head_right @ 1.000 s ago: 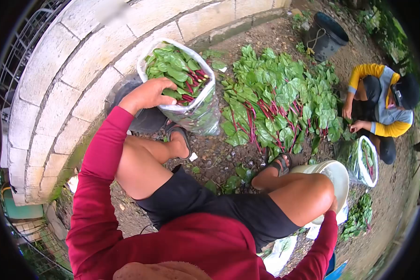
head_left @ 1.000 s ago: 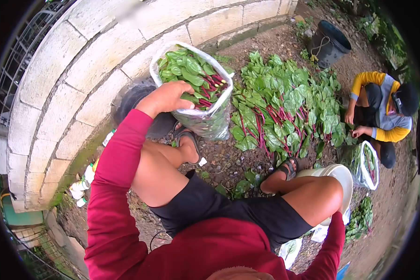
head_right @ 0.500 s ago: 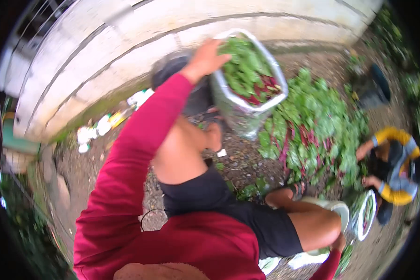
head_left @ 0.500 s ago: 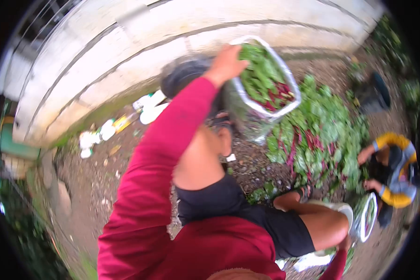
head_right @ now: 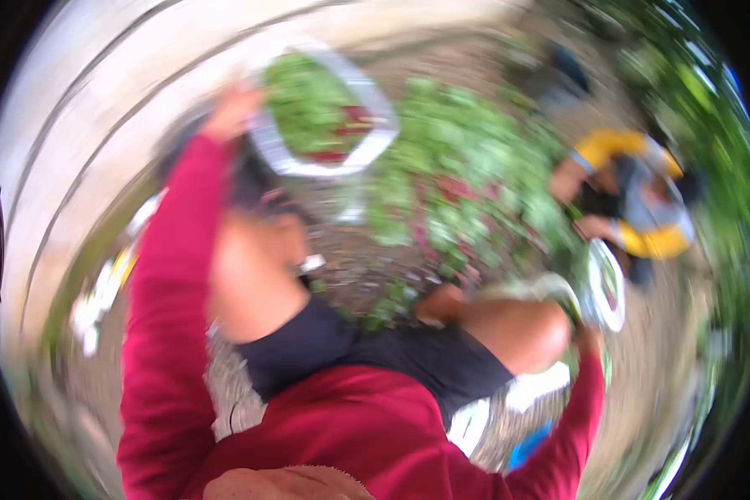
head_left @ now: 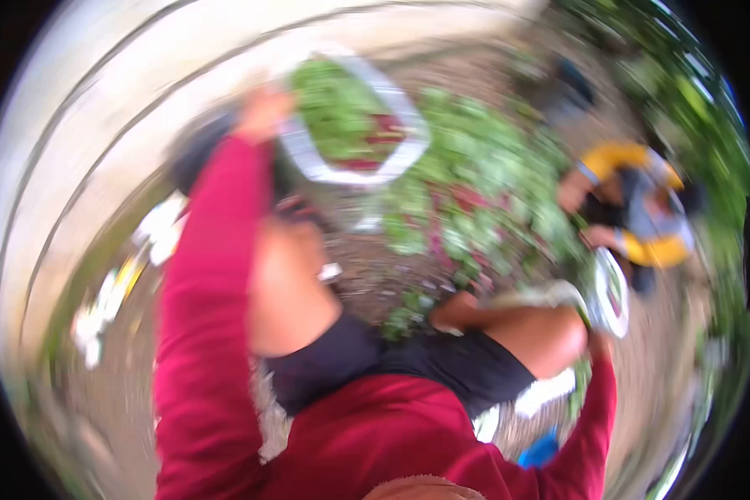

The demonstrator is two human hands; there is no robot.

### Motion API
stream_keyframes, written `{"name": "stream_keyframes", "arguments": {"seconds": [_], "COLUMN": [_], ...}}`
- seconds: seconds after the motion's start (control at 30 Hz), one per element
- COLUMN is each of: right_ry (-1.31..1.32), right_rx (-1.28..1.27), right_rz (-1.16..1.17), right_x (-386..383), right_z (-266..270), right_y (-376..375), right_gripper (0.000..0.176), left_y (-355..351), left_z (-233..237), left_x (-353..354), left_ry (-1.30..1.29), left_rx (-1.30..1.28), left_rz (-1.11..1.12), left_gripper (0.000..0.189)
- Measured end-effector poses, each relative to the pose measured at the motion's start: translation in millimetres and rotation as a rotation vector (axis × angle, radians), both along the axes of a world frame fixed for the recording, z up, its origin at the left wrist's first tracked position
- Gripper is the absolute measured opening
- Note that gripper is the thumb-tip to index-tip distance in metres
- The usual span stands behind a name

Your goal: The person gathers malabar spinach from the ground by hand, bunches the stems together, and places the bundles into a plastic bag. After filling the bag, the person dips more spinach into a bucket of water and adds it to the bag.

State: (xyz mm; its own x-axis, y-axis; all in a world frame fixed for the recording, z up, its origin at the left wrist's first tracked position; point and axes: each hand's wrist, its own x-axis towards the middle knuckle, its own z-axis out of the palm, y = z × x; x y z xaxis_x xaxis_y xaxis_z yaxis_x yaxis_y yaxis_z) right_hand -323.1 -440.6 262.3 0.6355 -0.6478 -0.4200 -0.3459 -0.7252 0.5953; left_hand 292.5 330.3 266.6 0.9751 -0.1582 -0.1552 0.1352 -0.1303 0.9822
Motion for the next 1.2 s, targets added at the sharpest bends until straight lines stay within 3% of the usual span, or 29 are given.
{"name": "stream_keyframes", "arguments": {"seconds": [0.03,0.07,0.13,0.17,0.2,0.23,0.27,0.4,0.43,0.47,0.5,0.57,0.63,0.77,0.83,0.9,1.0,1.1,1.2], "right_ry": [0.014,0.017,-0.124,-0.159,-0.197,-0.196,-0.286,-0.326,-0.296,-0.355,-0.379,-0.419,-0.445,-0.537,-0.542,-0.460,-0.402,-0.427,-0.445], "right_rx": [-0.018,-0.036,-0.053,-0.057,-0.085,-0.092,-0.090,-0.144,-0.046,-0.057,-0.096,-0.219,-0.215,-0.165,-0.169,-0.245,-0.154,-0.145,-0.154], "right_rz": [-0.025,-0.055,-0.221,-0.186,-0.091,-0.149,-0.161,-0.290,-0.420,-0.422,-0.358,-0.245,-0.183,-0.129,-0.083,-0.018,-0.065,-0.057,-0.079], "right_x": [6,13,18,27,22,27,23,20,26,24,17,10,9,-1,-5,-8,-4,-7,-6], "right_z": [-2,-4,12,30,28,35,35,40,52,56,44,19,29,38,29,28,37,38,54], "right_y": [9,15,34,51,50,56,56,67,74,83,77,73,85,88,75,75,76,68,66], "right_gripper": [0.029,0.029,0.025,0.024,0.022,0.020,0.020,0.022,0.029,0.028,0.026,0.023,0.022,0.020,0.020,0.020,0.019,0.019,0.018], "left_y": [5,2,9,20,10,20,30,27,35,27,18,42,30,43,54,59,62,55,65], "left_z": [-8,8,-16,-21,-2,-22,-35,-32,-47,-34,-20,-46,-35,-48,-44,-34,-16,-4,-14], "left_x": [6,-2,27,37,21,42,65,71,90,81,71,111,85,89,95,81,75,66,77], "left_ry": [0.014,0.013,-0.021,0.006,-0.015,-0.100,-0.015,0.093,0.045,0.048,0.055,-0.012,-0.040,-0.201,-0.213,-0.229,-0.213,-0.108,0.113], "left_rx": [-0.122,-0.019,-0.095,0.301,0.424,0.438,0.464,0.227,0.227,0.279,0.331,0.400,0.430,0.503,0.617,0.628,0.639,0.534,0.115], "left_rz": [-0.075,0.015,-0.114,0.077,0.042,0.074,0.052,-0.054,-0.042,0.014,0.070,-0.009,0.060,0.035,-0.080,-0.056,0.004,0.110,0.218], "left_gripper": [0.023,0.036,0.055,0.059,0.063,0.062,0.063,0.070,0.070,0.056,0.043,0.034,0.027,0.022,0.017,0.016,0.016,0.016,0.017]}}
